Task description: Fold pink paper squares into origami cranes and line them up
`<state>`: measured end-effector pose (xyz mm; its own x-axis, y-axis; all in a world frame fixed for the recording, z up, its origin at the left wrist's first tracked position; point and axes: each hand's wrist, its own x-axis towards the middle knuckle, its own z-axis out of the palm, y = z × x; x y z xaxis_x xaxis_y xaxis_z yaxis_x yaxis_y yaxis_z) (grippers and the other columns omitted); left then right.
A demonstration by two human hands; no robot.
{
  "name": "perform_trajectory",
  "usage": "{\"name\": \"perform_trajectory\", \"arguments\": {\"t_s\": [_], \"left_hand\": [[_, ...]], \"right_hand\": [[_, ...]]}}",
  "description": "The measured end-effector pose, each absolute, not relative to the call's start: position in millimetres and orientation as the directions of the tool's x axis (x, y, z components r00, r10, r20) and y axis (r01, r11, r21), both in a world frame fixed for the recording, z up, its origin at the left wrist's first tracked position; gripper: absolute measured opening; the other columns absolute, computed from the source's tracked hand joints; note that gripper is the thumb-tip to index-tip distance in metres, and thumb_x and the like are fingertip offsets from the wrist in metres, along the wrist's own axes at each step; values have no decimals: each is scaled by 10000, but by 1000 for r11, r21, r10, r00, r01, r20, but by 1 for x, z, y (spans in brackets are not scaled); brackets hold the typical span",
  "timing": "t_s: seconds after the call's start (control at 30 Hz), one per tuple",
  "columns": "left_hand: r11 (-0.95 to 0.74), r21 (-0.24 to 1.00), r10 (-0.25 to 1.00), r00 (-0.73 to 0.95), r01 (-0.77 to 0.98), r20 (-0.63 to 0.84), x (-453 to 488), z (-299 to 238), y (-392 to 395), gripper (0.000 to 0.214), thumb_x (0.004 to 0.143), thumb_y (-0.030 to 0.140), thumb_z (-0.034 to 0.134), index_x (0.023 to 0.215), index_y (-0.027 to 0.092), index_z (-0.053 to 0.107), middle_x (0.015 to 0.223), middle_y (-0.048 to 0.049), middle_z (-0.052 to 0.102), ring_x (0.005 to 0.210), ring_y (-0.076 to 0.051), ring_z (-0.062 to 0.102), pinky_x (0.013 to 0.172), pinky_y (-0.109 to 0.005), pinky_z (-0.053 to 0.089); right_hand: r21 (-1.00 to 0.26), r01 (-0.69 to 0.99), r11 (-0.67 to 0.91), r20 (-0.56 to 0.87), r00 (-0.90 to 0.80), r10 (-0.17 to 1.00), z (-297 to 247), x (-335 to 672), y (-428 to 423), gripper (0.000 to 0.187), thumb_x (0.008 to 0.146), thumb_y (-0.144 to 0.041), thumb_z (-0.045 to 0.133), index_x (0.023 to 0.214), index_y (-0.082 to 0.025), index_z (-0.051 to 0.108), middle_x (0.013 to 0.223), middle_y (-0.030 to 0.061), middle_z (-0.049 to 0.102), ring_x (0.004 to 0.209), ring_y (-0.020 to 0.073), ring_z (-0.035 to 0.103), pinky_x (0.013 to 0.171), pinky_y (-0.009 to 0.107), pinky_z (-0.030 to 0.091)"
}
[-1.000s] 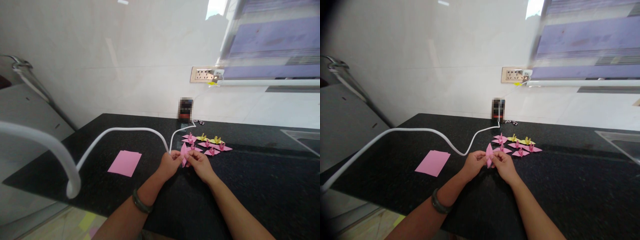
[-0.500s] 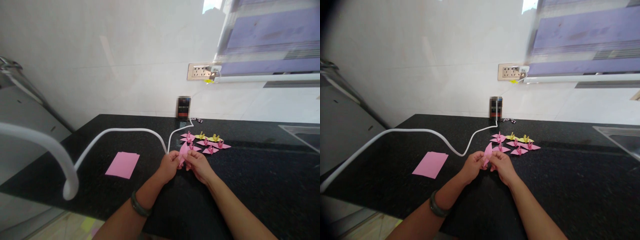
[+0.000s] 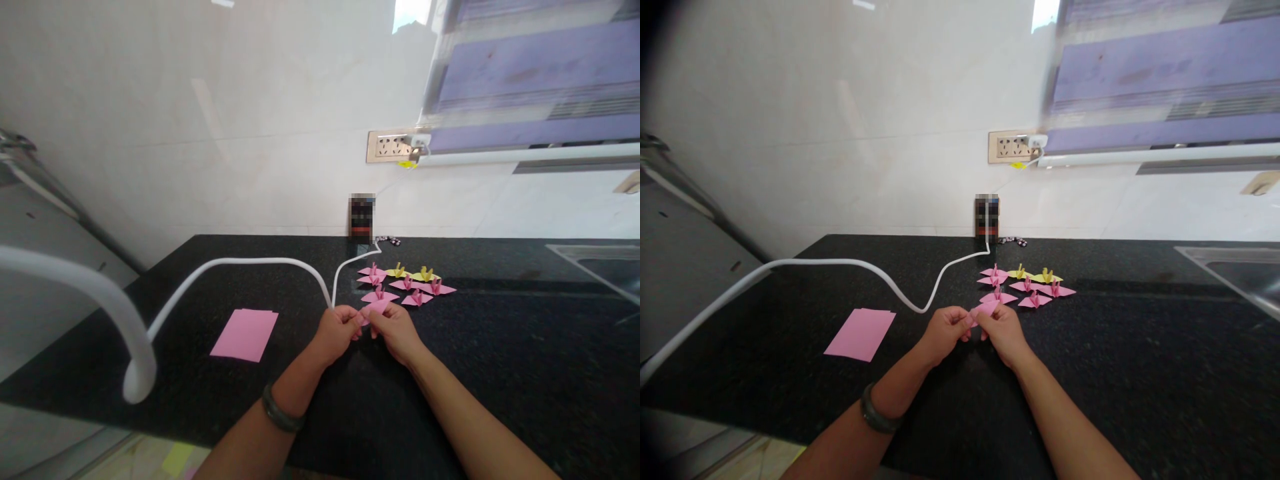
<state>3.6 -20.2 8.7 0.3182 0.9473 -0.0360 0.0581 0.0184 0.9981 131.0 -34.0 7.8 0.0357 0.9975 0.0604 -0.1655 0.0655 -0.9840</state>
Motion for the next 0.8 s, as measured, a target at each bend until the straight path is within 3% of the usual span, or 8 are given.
{"name": "perform_trajectory", "arguments": {"t_s": [0.23,0.3,0.4,0.53,0.6,0.67,0.73,0.8], "left_hand": [[95,994,929,363,-53,-69,4,12,-23,270,690,388,512,620,127,499,484,24,463,416,-62,417,437,-191,342],[211,962,898,422,-173,-121,2,14,-22,270,714,389,483,633,132,470,477,39,409,411,-55,391,432,-189,341],[415,866,790,583,-280,-190,-1,19,-23,240,728,375,468,703,135,470,468,61,313,408,-55,360,428,-196,356],[543,817,633,735,-195,-245,-2,22,-26,183,708,316,493,718,133,489,471,65,307,406,-54,360,464,-232,403],[496,860,660,694,-117,-286,0,22,-26,202,711,330,478,694,130,501,488,39,393,436,-67,414,504,-253,422],[354,934,809,516,-50,-280,2,20,-25,279,719,390,453,679,122,520,548,-5,492,503,-91,474,535,-251,425],[162,986,943,301,-44,-142,4,18,-23,318,720,423,447,719,120,545,633,-28,547,586,-108,509,575,-243,429],[46,996,975,218,-73,-29,4,17,-21,308,697,402,498,807,121,557,704,-36,573,636,-115,527,599,-239,434]], "right_hand": [[-940,-339,34,39,-9,999,6,132,-34,176,690,-290,574,607,-137,552,476,-42,460,385,44,365,374,181,329],[-932,-361,-22,31,-140,990,11,135,-35,147,678,-284,592,720,-144,582,590,-13,526,459,61,439,418,188,364],[-920,-383,-87,34,-299,954,18,141,-38,345,621,-243,651,948,-198,552,750,0,560,541,76,492,465,199,392],[-942,-335,-15,83,-275,958,17,142,-38,136,699,-255,586,784,-150,578,671,3,562,520,65,484,492,198,381],[-956,-292,29,99,-228,969,13,141,-36,137,727,-281,553,702,-147,556,583,-12,542,496,71,478,487,203,373],[-973,-221,68,107,-172,979,10,141,-34,174,732,-314,540,673,-150,538,537,-23,522,467,74,466,471,205,364],[-986,-131,100,115,-109,987,8,142,-31,203,718,-344,547,653,-152,533,519,-31,508,441,70,451,453,201,355],[-993,-63,103,108,-78,991,8,143,-30,218,698,-366,559,649,-155,535,512,-34,503,431,71,452,444,201,357]]}}
